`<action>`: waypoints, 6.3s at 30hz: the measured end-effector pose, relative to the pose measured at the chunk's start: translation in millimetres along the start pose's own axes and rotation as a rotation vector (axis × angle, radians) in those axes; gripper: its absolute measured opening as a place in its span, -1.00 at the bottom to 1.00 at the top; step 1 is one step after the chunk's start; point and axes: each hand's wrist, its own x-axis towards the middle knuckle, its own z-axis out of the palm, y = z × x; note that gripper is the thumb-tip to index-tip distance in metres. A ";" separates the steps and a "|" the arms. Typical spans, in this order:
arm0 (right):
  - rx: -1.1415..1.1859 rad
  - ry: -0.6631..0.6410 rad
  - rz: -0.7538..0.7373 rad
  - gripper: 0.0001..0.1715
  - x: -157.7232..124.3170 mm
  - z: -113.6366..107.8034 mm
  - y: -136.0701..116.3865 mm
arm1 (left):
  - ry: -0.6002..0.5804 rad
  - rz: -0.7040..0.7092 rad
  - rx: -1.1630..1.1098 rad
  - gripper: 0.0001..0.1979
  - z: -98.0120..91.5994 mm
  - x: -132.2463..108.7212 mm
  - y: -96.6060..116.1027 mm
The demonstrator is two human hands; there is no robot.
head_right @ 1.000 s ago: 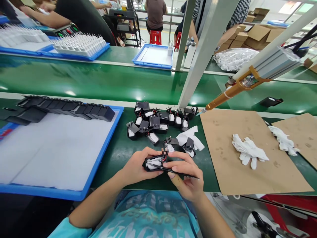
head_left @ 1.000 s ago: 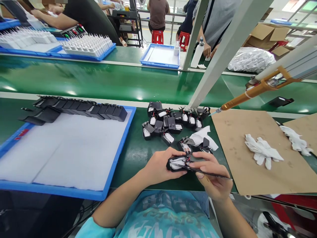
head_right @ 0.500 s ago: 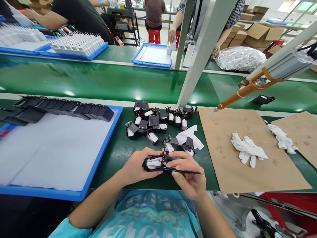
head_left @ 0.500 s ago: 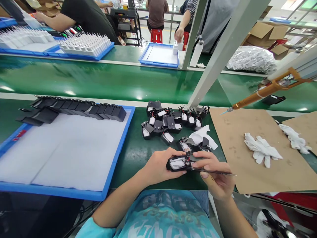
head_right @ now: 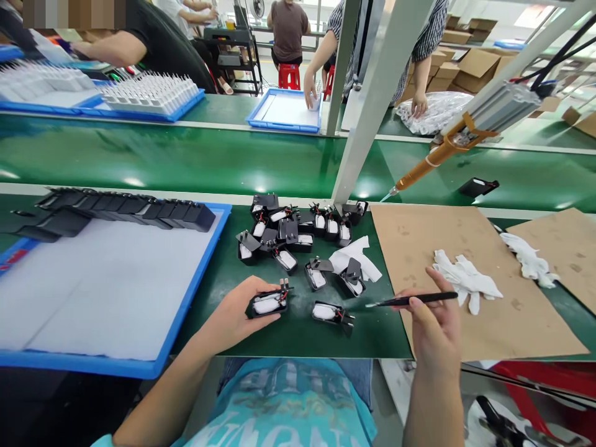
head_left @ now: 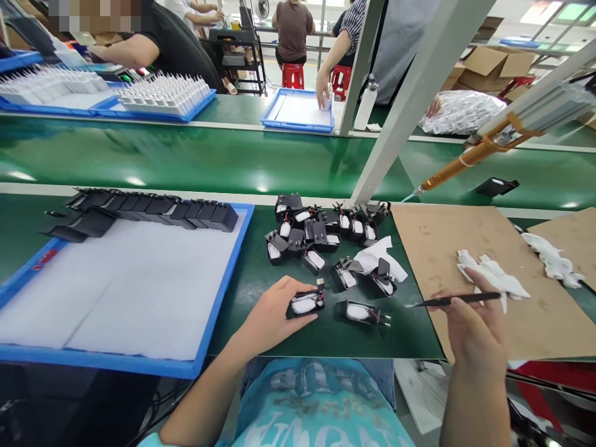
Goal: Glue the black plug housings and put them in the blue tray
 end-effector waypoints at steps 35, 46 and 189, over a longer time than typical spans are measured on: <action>-0.108 -0.068 -0.031 0.23 172.7 18.7 -14.3 | 0.097 0.121 0.282 -0.63 17.9 -21.1 -2.6; -0.012 -0.201 -0.078 -0.26 182.9 48.6 -25.3 | 0.311 0.120 -0.037 -0.81 42.2 -12.2 -9.9; 0.813 -0.402 -0.118 -0.51 -30.5 159.4 -65.3 | 0.239 0.035 -0.279 -0.69 63.9 10.3 36.4</action>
